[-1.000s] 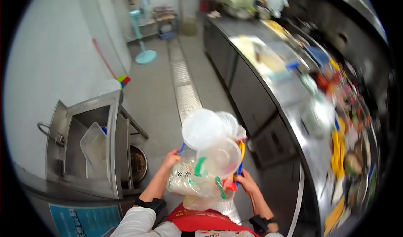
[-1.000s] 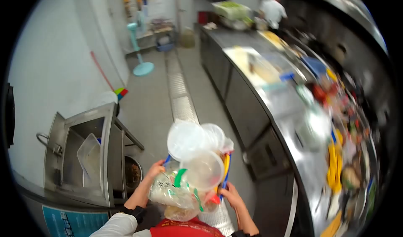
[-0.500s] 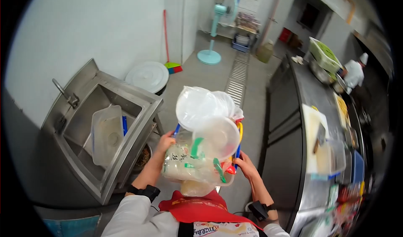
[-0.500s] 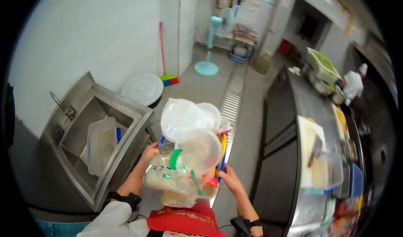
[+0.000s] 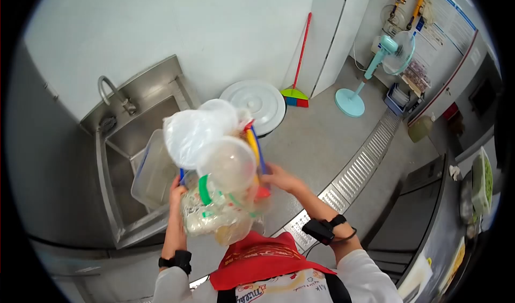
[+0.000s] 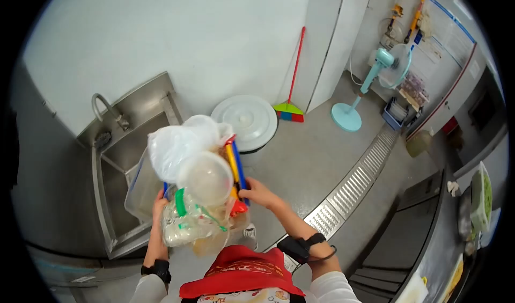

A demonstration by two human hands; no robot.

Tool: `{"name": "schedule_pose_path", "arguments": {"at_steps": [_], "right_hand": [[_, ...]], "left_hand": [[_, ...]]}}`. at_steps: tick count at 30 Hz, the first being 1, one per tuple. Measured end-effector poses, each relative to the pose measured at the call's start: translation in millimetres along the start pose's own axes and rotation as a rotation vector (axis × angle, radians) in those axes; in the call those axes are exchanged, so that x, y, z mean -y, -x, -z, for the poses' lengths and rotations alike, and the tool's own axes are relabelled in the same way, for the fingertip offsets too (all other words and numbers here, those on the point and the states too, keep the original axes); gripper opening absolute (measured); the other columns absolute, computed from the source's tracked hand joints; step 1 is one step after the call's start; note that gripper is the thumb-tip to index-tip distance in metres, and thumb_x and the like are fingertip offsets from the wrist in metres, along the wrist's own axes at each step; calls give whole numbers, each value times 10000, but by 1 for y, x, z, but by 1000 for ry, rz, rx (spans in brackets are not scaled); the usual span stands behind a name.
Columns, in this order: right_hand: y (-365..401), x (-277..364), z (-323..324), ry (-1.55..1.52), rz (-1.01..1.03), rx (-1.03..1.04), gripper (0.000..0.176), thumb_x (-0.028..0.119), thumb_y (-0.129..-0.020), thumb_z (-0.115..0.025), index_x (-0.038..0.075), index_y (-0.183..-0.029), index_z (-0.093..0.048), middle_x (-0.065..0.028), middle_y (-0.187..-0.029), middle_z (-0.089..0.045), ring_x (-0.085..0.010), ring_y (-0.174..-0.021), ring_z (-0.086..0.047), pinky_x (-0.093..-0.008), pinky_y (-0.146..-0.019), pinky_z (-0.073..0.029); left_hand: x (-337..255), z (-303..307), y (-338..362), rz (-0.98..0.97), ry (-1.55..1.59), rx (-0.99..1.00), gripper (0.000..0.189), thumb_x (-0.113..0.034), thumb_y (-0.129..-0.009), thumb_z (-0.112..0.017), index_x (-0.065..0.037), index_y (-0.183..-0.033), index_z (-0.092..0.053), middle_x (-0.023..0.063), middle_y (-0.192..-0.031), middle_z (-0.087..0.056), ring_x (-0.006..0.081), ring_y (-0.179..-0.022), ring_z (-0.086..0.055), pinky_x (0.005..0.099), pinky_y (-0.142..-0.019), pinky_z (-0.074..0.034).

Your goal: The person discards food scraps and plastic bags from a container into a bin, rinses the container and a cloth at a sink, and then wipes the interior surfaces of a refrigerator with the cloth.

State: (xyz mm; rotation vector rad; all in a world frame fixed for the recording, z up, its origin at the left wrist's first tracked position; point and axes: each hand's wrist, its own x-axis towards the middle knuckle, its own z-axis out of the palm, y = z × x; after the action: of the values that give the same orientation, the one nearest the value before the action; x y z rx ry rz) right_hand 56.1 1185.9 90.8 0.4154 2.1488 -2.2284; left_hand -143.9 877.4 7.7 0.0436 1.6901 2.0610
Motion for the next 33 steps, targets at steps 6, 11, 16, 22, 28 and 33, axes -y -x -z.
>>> {"name": "schedule_pose_path", "arguments": {"at_steps": [6,11,16,22,28,33], "right_hand": [[-108,27,39,6,-13,220,422,200,-671,-617,-16,-1018,-510,-37,-815,-518,-119,-759,-491,-255,-673,-426],[-194,23,94,261,-12,571,431,350,-798,-612,29,-1065,-504,-13,-907,-513,-95,-828,-475,-251,-731,-411],[-297,-38,228,-450,-432,174,485,438,-821,-565,38,-1088,-499,-87,-1027,-524,-193,-952,-516,-345,-831,-443],[-383,-246,365,-650,-730,-390,608,316,-803,-609,65,-1284,-333,-146,-1328,-315,-274,-1230,-328,-464,-952,-371],[-428,-281,367,-702,-813,-533,491,256,-782,-611,80,-1193,-408,-103,-1243,-368,-246,-1178,-352,-454,-946,-325],[-438,-262,369,-595,-844,-608,330,287,-739,-635,108,-977,-493,-21,-855,-495,-133,-736,-459,-298,-630,-389]], "left_hand": [[-8,3,-31,-25,135,-207,685,16,-534,-434,18,-1219,-459,82,-831,-584,126,-516,-464,206,-453,-349],[-21,-42,-37,-29,241,-327,690,52,-545,-430,28,-1234,-440,98,-859,-600,126,-492,-456,217,-457,-386],[-18,-54,-35,61,119,-542,693,59,-545,-430,27,-1237,-437,97,-844,-597,121,-484,-449,216,-449,-383],[-28,-94,-35,246,10,-789,697,69,-545,-430,27,-1241,-433,95,-827,-594,115,-475,-440,216,-440,-379],[-30,-123,-19,345,-9,-942,701,78,-546,-431,27,-1245,-430,94,-809,-591,109,-465,-432,216,-431,-375],[-23,-136,-8,343,23,-987,704,85,-546,-431,26,-1248,-427,92,-795,-588,104,-457,-424,216,-423,-372]]}}
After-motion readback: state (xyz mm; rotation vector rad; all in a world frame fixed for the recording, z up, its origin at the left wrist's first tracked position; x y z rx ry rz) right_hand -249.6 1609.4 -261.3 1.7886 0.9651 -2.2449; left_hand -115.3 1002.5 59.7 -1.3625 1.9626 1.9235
